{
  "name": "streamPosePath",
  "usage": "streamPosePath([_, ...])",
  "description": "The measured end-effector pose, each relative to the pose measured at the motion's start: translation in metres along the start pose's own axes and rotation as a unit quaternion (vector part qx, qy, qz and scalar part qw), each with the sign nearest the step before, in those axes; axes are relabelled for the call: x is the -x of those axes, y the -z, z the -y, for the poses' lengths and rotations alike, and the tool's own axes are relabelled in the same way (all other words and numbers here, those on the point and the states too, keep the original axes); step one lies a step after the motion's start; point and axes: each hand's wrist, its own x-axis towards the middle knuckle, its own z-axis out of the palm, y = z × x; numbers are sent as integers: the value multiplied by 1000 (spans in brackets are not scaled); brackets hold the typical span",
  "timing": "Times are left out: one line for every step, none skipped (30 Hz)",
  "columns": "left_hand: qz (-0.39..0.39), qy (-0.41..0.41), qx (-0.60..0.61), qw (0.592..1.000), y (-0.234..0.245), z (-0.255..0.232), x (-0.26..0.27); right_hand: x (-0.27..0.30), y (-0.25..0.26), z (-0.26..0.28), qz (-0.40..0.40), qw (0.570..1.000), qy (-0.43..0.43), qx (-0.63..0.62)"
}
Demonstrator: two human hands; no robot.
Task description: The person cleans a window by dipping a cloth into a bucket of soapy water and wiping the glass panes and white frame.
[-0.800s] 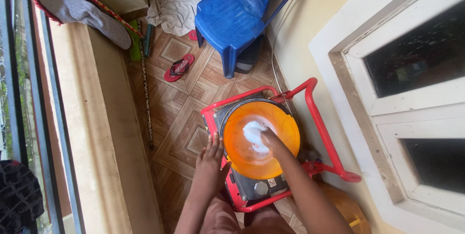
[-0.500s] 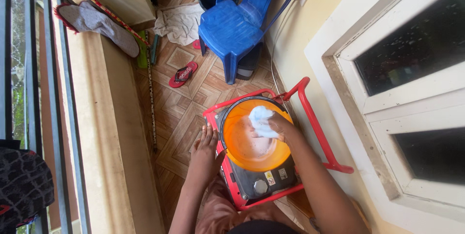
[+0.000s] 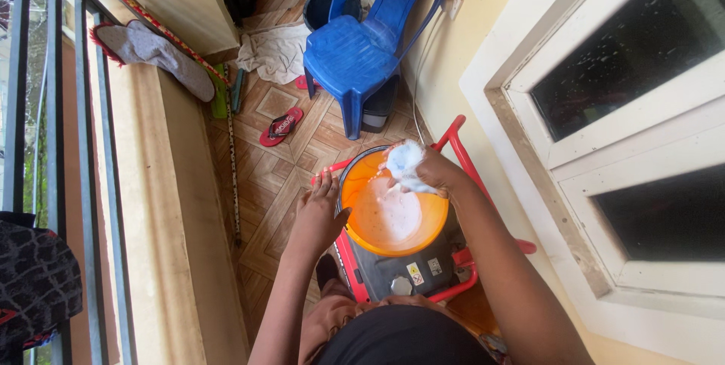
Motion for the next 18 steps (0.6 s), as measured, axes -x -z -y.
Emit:
streamPosePath([0, -2, 0, 1000, 0, -1, 0, 2, 0, 2, -1, 1000, 2, 0])
streamPosePath([-3, -5, 4, 1000, 0, -2, -1, 3, 1, 3, -6, 1000, 16, -1])
streamPosePath([-6, -8, 9, 1000, 1, -3, 0, 4, 1, 4, -11, 999, 30, -1])
streamPosePath([-7, -9, 8, 1000, 1, -3, 0, 3, 1, 5, -12, 999, 32, -1])
streamPosePath([-3, -11, 10, 1000, 1, -4, 0, 1, 0, 6, -30, 999, 35, -1])
streamPosePath([0, -14, 11, 1000, 0, -5, 0, 1, 0, 6, -47, 998, 38, -1])
streamPosePath([1, -15, 11, 1000, -1, -5, 1, 1, -2, 6, -48, 998, 38, -2])
streamPosePath([0, -15, 11, 1000, -1, -5, 2, 1, -3, 8, -65, 997, 32, 12])
streamPosePath([-1, -16, 11, 1000, -2, -6, 3, 3, -6, 9, -82, 996, 25, 26])
streamPosePath([0, -16, 11, 1000, -2, -6, 4, 5, -8, 10, -82, 996, 25, 25])
streamPosePath([-1, -15, 13, 1000, -2, -6, 5, 7, -12, 12, -82, 996, 41, 6])
streamPosePath([-2, -15, 14, 1000, -2, -6, 5, 9, -15, 14, -81, 995, 57, -13])
streamPosePath([-3, -15, 14, 1000, -2, -6, 5, 10, -18, 17, -82, 995, 58, -13])
streamPosePath([0, -12, 11, 1000, -2, -5, 5, 12, -20, 19, -93, 995, 44, -2])
streamPosePath([4, -8, 8, 1000, -2, -4, 6, 13, -23, 19, -104, 994, 27, 7])
streamPosePath([6, -8, 8, 1000, -3, -4, 8, 14, -26, 19, -104, 994, 26, 5])
streamPosePath([0, -12, 6, 1000, -4, -3, 8, 14, -27, 19, -105, 994, 19, 17])
streamPosePath([-5, -15, 3, 1000, -6, -1, 8, 13, -27, 18, -105, 994, 12, 28])
